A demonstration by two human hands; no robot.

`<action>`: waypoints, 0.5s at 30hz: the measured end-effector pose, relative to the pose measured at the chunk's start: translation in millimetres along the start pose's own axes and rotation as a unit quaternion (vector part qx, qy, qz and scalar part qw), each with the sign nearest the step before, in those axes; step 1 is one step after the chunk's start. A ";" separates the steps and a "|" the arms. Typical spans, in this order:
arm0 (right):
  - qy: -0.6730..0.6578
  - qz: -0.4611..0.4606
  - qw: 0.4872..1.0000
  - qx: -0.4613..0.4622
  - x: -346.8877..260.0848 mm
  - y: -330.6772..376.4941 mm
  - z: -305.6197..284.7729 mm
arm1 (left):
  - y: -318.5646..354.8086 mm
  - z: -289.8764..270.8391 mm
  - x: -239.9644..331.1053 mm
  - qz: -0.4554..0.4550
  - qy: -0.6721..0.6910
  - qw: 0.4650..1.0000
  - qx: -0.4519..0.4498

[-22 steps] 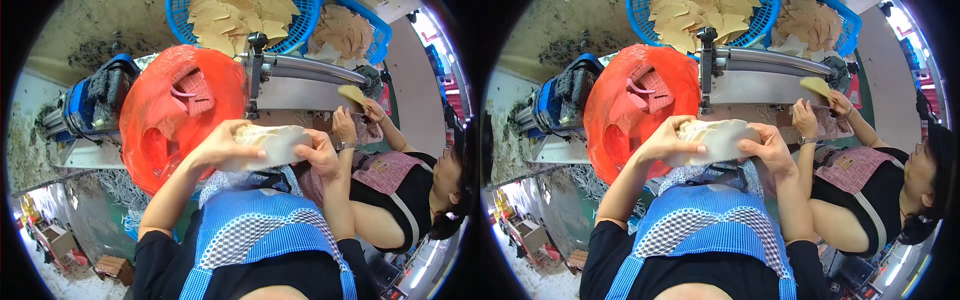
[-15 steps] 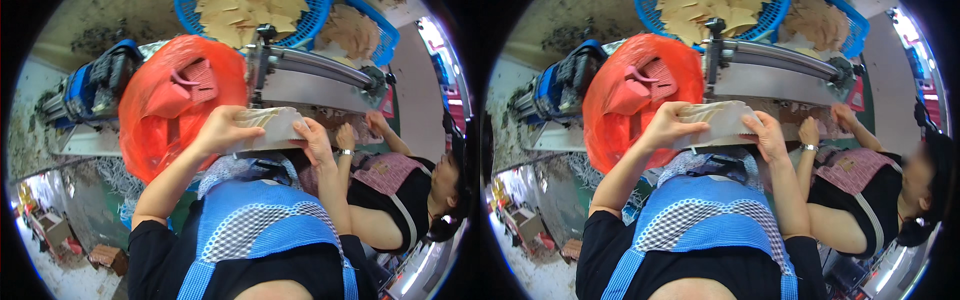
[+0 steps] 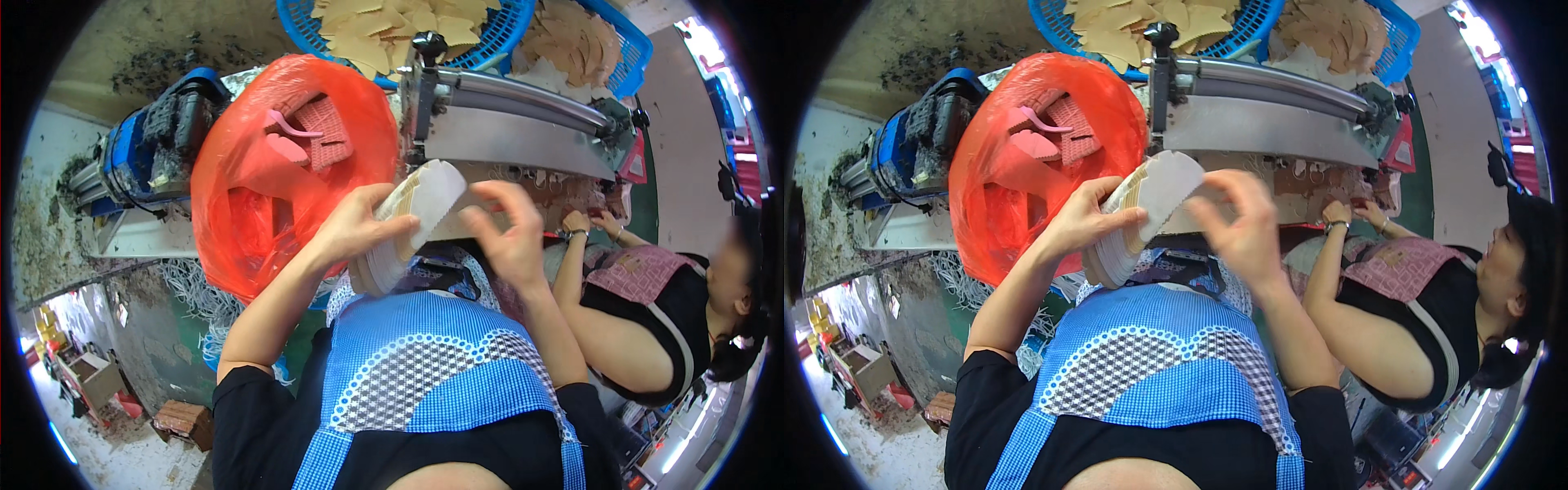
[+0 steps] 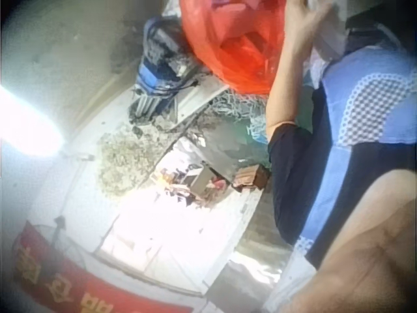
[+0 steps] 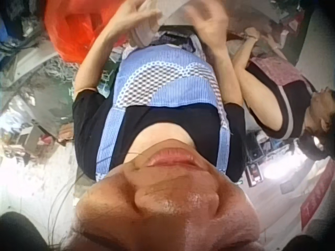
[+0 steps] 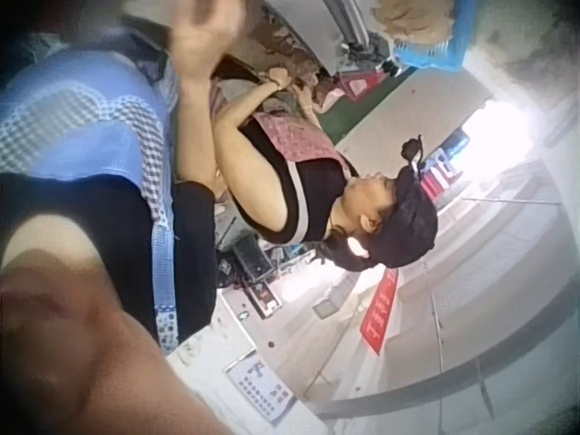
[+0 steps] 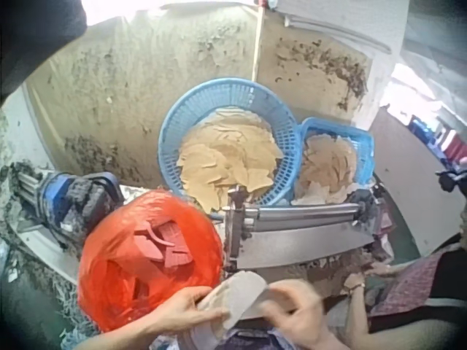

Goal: The person feeds leather shoe components through an industrial roller machine by hand.

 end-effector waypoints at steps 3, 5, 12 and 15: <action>0.040 0.011 0.991 -0.125 -10.2 5.3 5.1 | -4.3 7.4 -1.5 0.042 0.060 0.996 -0.044; 0.044 0.037 0.987 -0.151 -11.1 8.0 8.1 | -5.4 9.1 -2.7 0.062 0.062 0.995 -0.051; -0.062 0.121 0.981 -0.137 -1.5 7.9 14.4 | -11.0 11.7 -9.2 0.031 0.121 0.988 -0.087; -0.046 0.092 0.987 -0.125 0.6 9.5 16.6 | -11.6 12.6 -12.7 0.035 0.114 0.990 -0.070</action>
Point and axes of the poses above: each hand's wrist, its own y-axis away from the middle knuckle, its own z-axis out of the palm, x = y × z, the point moved 1 cm from there along -y, towards the middle knuckle, and after that the axes turned 5 degrees about -y, right-handed, at the moved point
